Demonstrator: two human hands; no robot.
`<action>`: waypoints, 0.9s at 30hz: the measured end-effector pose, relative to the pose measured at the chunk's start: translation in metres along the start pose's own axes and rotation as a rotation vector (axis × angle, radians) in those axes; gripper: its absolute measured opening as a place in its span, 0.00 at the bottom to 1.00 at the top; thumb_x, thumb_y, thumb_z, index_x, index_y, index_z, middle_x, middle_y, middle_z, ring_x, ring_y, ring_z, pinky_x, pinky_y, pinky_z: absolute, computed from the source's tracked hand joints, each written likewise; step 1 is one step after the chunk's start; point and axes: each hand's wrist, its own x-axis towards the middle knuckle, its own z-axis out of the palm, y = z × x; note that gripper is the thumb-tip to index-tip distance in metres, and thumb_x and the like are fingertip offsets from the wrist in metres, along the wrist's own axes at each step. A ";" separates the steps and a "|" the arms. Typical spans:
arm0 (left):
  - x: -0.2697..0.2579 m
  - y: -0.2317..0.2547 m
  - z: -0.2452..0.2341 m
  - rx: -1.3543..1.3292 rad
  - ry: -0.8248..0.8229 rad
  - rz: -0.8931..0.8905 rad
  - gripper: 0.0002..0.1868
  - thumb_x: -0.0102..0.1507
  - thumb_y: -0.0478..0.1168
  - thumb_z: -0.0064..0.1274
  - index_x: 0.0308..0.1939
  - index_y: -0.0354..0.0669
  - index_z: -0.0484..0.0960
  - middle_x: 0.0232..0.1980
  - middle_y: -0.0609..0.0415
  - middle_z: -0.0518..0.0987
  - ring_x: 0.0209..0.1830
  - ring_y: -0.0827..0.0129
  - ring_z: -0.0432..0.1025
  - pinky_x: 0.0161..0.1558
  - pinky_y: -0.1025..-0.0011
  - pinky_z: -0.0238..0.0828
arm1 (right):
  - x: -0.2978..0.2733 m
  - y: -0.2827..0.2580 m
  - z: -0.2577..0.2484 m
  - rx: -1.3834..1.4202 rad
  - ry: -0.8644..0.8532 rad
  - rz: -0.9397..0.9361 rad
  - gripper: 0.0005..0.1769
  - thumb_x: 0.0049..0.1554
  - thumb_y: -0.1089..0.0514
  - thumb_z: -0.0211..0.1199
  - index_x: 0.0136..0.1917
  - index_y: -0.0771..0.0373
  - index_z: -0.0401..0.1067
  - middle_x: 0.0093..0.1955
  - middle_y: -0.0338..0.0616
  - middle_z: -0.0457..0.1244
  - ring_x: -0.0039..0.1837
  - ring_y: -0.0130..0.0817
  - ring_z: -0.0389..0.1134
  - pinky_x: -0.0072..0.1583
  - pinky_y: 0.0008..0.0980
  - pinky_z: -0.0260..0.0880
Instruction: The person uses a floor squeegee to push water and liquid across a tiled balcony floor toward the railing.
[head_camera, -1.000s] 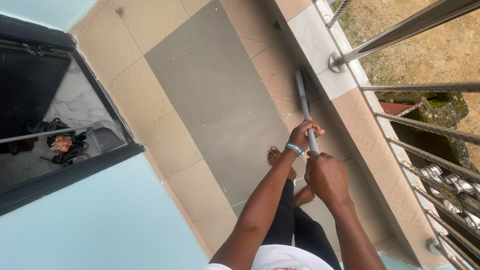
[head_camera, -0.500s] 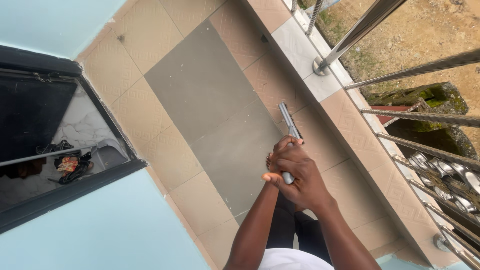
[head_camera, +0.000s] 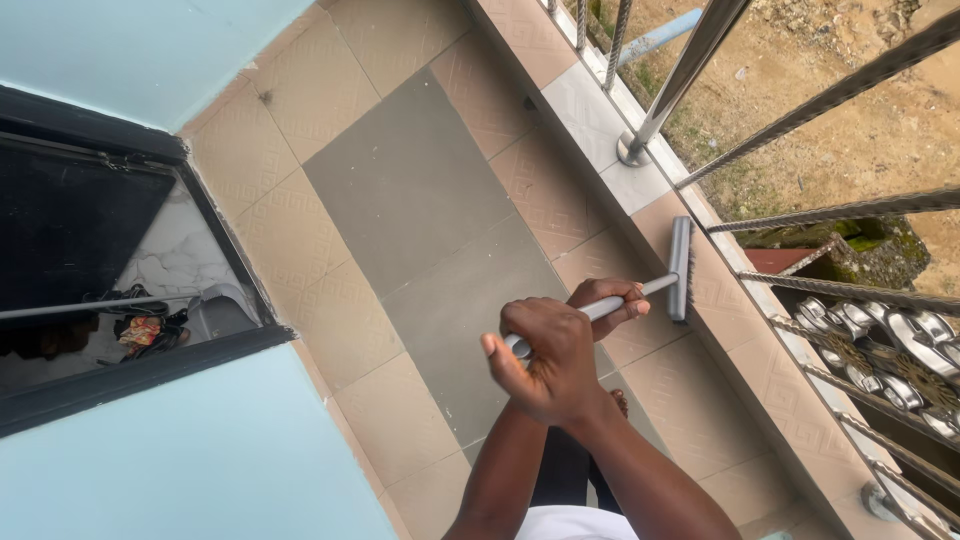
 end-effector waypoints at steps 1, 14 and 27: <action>-0.005 -0.019 0.003 -0.023 0.023 0.029 0.14 0.67 0.38 0.63 0.53 0.42 0.77 0.44 0.58 0.79 0.39 0.72 0.75 0.51 0.74 0.76 | -0.002 0.009 -0.001 -0.009 0.020 0.022 0.22 0.55 0.51 0.61 0.27 0.59 0.57 0.23 0.40 0.50 0.27 0.33 0.53 0.36 0.36 0.51; 0.006 -0.032 0.038 0.215 0.960 0.068 0.09 0.67 0.38 0.58 0.44 0.38 0.75 0.42 0.48 0.77 0.36 0.59 0.73 0.41 0.64 0.74 | -0.032 0.024 -0.020 0.178 -0.133 -0.143 0.20 0.52 0.47 0.55 0.28 0.60 0.56 0.25 0.42 0.49 0.29 0.38 0.55 0.38 0.37 0.54; 0.038 -0.009 -0.003 0.292 0.569 0.036 0.16 0.69 0.39 0.54 0.29 0.35 0.74 0.25 0.42 0.73 0.25 0.49 0.70 0.52 0.59 0.77 | -0.022 0.044 -0.015 0.120 -0.150 -0.147 0.22 0.51 0.44 0.57 0.27 0.61 0.58 0.26 0.43 0.51 0.29 0.40 0.56 0.37 0.38 0.54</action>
